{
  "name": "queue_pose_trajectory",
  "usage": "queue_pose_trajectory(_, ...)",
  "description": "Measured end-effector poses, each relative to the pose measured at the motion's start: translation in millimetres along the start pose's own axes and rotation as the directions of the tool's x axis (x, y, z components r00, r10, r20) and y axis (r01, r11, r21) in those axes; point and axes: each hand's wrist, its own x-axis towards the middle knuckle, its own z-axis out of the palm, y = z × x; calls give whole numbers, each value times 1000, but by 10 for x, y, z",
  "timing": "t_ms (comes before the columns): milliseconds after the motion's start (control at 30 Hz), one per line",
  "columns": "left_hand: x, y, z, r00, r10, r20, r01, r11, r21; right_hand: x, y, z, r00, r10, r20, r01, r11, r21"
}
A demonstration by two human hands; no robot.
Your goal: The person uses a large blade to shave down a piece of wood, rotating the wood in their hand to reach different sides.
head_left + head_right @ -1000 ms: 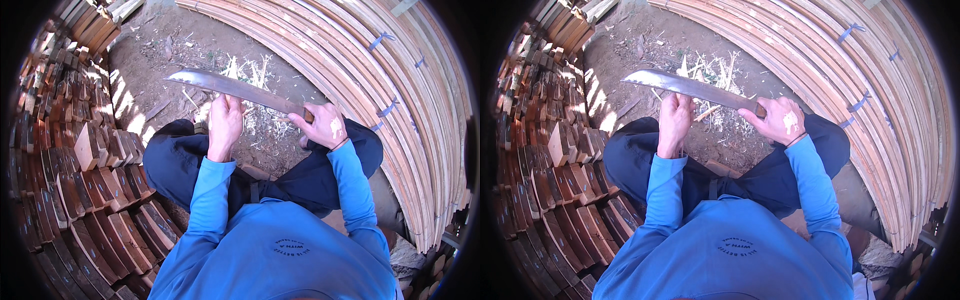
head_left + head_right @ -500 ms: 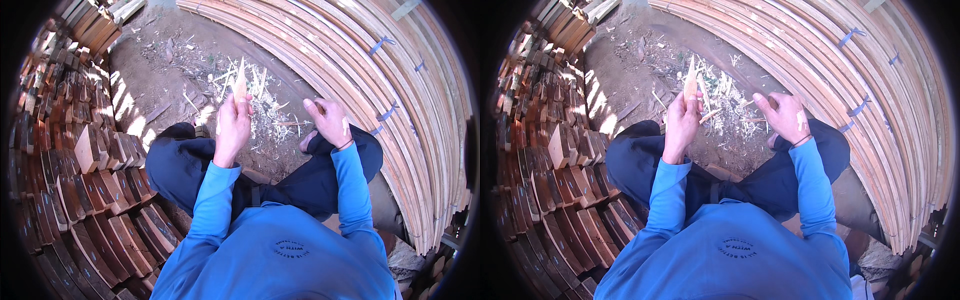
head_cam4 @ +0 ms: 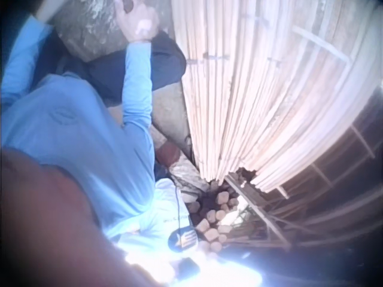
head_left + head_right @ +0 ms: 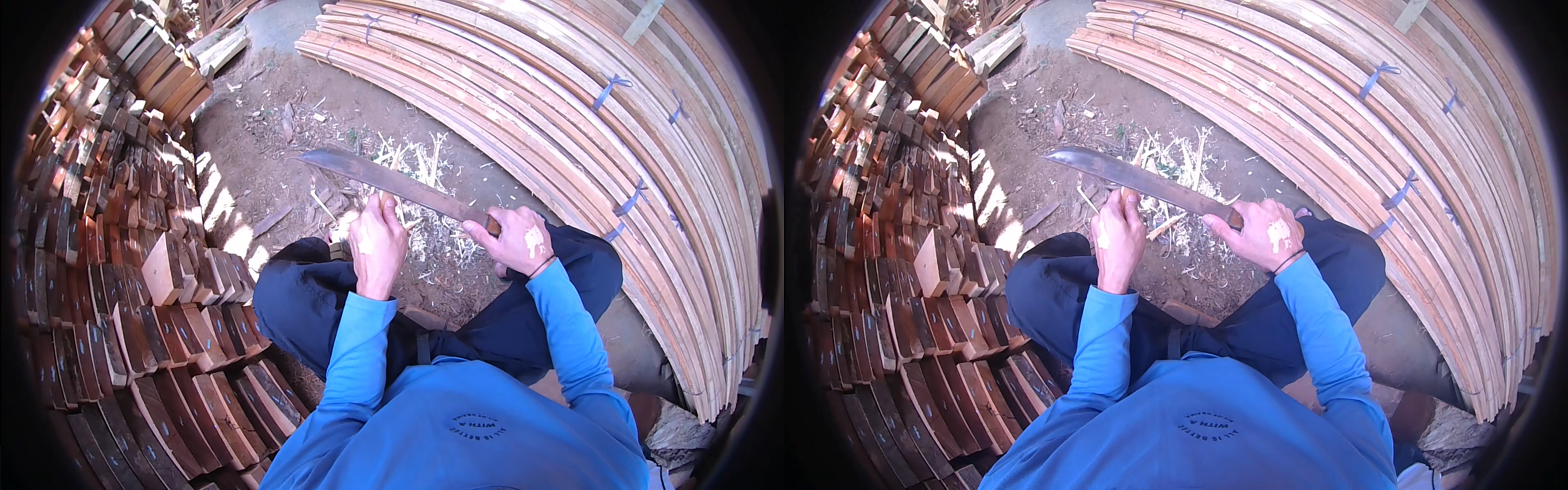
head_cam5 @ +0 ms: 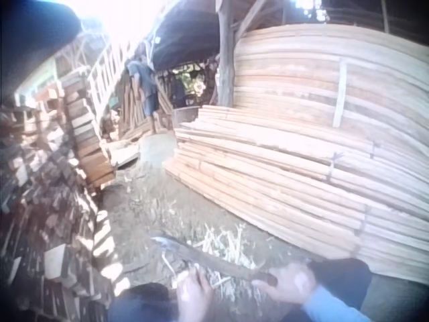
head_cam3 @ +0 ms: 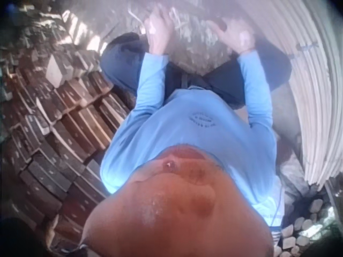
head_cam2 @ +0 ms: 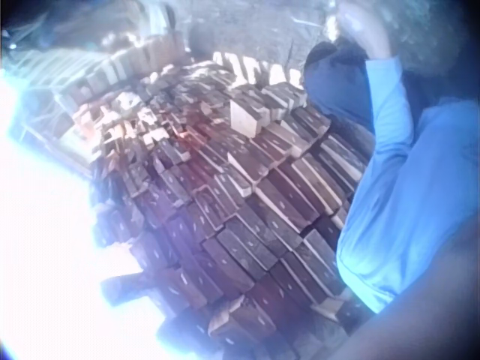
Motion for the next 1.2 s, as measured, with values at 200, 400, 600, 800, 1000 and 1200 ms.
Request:
queue_pose_trajectory(200, 5, 69, 6, 999, -23, -26, 23, 1000, -9, 395, 327, 32, 961, 253, -113, -245, 966, 79)
queue_pose_trajectory(400, -3, 40, 58, 999, -23, 22, 21, 993, 118, 153, 142, -107, 984, 177, -26, -167, 961, 220)
queue_pose_trajectory(600, -4, -63, 93, 1000, 1, -13, 0, 996, 91, -158, -13, -113, 998, 25, 59, -32, 990, 138)
queue_pose_trajectory(800, -18, -92, 88, 999, 40, -23, -38, 997, 72, -114, -90, -179, 998, 63, 5, -63, 997, 49)
queue_pose_trajectory(1000, 27, 161, 5, 991, 128, -28, -127, 991, 38, 229, 416, -31, 969, 240, -64, -233, 967, 101)
queue_pose_trajectory(1200, 368, 432, -430, 967, 254, -5, -254, 967, -36, 75, 292, -184, 962, 196, -191, -129, 941, 312)
